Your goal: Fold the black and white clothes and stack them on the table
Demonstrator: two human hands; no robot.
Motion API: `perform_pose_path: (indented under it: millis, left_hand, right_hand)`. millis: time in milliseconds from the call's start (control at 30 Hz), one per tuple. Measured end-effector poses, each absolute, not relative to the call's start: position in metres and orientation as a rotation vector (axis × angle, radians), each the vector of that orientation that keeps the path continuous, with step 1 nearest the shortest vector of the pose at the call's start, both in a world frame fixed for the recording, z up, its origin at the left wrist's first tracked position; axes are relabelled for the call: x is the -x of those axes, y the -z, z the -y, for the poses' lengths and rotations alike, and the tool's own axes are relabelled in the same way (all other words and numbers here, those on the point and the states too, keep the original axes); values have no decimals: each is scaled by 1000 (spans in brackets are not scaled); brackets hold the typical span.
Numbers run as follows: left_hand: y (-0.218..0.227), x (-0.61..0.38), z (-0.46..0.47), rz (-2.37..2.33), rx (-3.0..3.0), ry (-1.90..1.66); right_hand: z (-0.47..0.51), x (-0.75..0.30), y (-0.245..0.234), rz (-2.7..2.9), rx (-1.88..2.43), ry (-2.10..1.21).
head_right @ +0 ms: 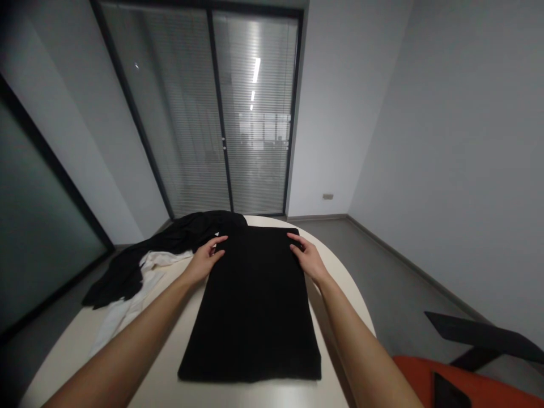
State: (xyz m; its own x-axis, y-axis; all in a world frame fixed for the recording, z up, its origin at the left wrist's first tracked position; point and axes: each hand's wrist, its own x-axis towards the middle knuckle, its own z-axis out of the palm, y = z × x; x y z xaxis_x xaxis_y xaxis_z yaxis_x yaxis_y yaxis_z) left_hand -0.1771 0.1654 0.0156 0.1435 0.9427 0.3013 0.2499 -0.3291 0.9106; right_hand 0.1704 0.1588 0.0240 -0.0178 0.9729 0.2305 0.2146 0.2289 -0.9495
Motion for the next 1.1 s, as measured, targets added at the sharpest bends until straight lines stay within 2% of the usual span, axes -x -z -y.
perform_pose_path:
  millis: [167, 267, 367, 567, 867, 967, 1100]
  left_hand:
    - [14, 168, -184, -1296, -1643, -1156]
    - [30, 165, -186, -1306, -1649, -1149]
    - [37, 164, -186, -1312, -1672, -1165]
    - [44, 158, -174, -1350, -1749, -1258]
    - [48, 158, -160, -1335, -1823, -1367]
    - [48, 159, -160, -1322, -1765, -1364]
    - [49, 160, -160, -1294, -1738, -1369]
  right_hand:
    - [-175, -172, -3, 1442, 1304, -1126]
    - [-179, -170, 2, 1309, 1366, -1135]
    - [-184, -163, -8, 1219, 1408, -1188]
    - [-187, -147, -35, 1233, 1232, -1544]
    - [-160, -142, -64, 1548, 911, -1683]
    - [-160, -142, -65, 1856, 947, -1611]
    - [-165, -138, -63, 2183, 1249, -1253]
